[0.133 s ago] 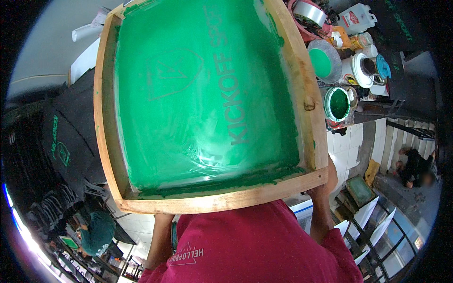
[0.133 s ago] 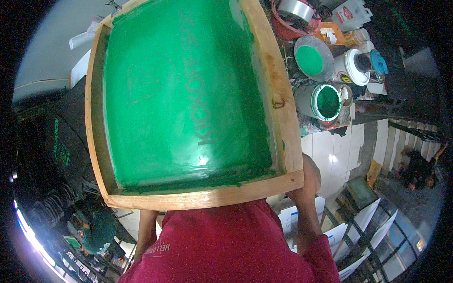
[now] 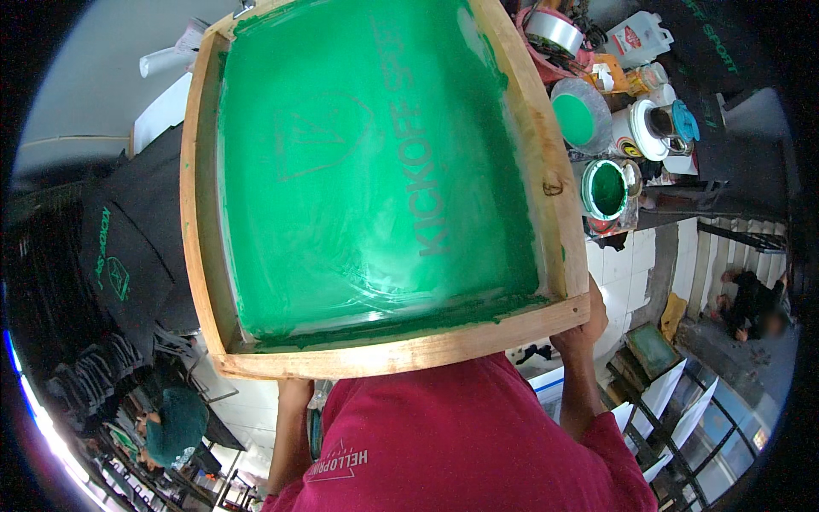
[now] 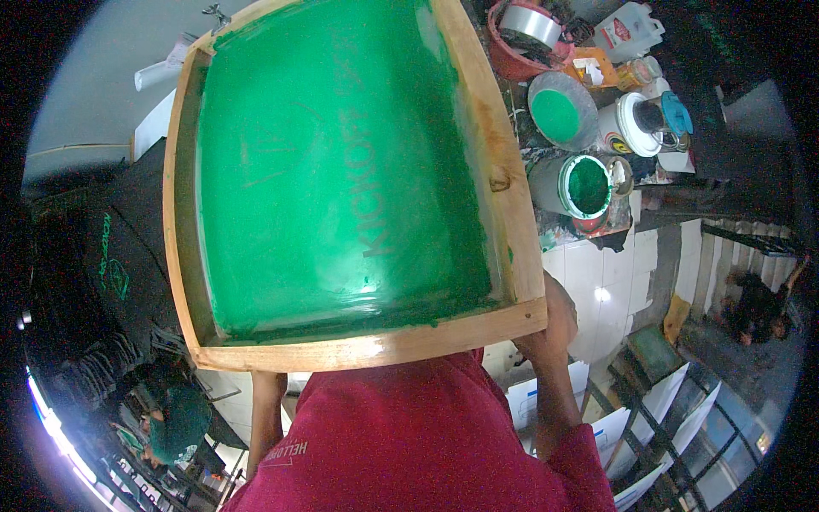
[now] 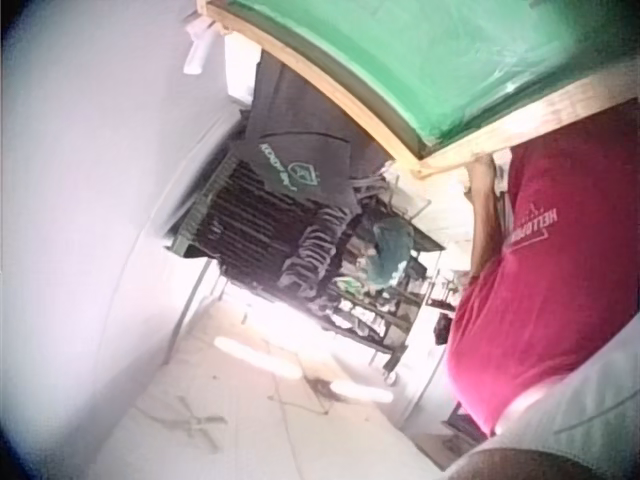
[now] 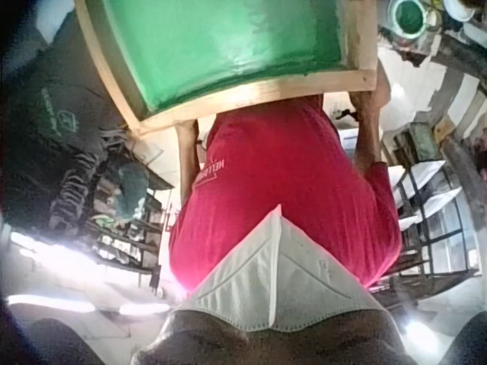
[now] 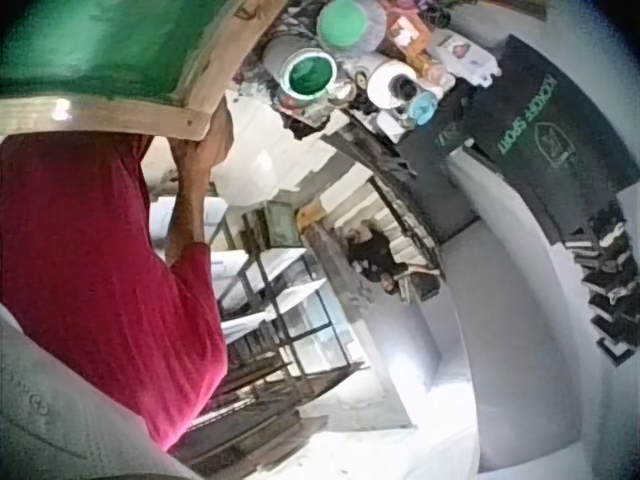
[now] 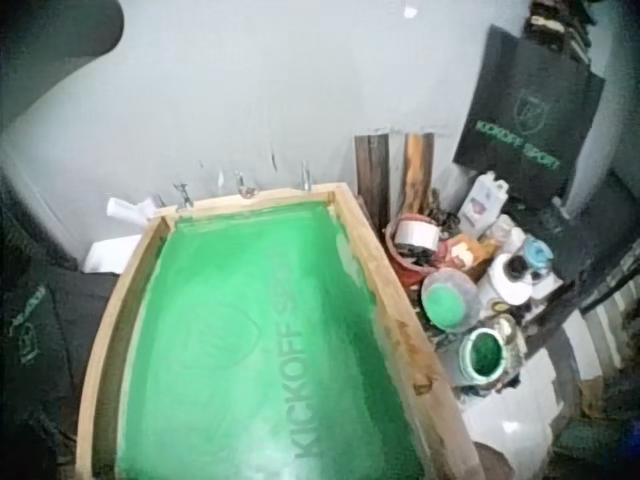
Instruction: The person opens a wooden screen printing frame and applies masking tape to the edges of the mesh. They use a utility knife to cut the tape and scrape the surface of the frame. The person then uses a metal ruler to measure and cut additional tape on the frame.
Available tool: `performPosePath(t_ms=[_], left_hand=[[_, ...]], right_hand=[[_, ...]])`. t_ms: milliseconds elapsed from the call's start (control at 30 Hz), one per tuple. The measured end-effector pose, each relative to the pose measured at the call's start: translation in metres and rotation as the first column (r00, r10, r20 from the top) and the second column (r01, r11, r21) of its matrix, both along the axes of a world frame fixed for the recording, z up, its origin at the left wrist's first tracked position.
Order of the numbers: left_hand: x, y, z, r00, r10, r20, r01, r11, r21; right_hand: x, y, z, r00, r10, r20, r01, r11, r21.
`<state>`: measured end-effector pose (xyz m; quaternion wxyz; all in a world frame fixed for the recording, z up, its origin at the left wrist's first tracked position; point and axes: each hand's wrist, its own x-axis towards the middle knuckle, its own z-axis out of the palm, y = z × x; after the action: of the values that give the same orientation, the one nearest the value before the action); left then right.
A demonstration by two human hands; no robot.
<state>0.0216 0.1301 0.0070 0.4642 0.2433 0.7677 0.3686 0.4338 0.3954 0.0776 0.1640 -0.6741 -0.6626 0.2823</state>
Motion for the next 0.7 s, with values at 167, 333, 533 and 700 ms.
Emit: performPosePath(t_ms=[167, 333, 533, 700], left_hand=[[0.025, 0.058, 0.049, 0.887, 0.137, 0.441, -0.289, 0.909, 0.301], [0.029, 0.068, 0.032, 0.890, 0.184, 0.417, -0.347, 0.867, 0.358], [0.051, 0.101, 0.062, 0.922, 0.043, 0.384, -0.245, 0.833, 0.496], [0.054, 0.099, 0.065, 0.925, 0.047, 0.377, -0.244, 0.834, 0.495]], right_hand=[[-0.001, -0.004, -0.009, 0.997, 0.038, -0.072, -0.023, 0.977, 0.210], [0.001, -0.007, -0.029, 0.980, 0.071, -0.184, 0.002, 0.929, 0.370], [-0.004, -0.013, -0.035, 0.972, 0.043, -0.231, 0.025, 0.958, 0.285], [0.002, -0.021, -0.045, 0.967, 0.092, -0.239, -0.014, 0.951, 0.309]])
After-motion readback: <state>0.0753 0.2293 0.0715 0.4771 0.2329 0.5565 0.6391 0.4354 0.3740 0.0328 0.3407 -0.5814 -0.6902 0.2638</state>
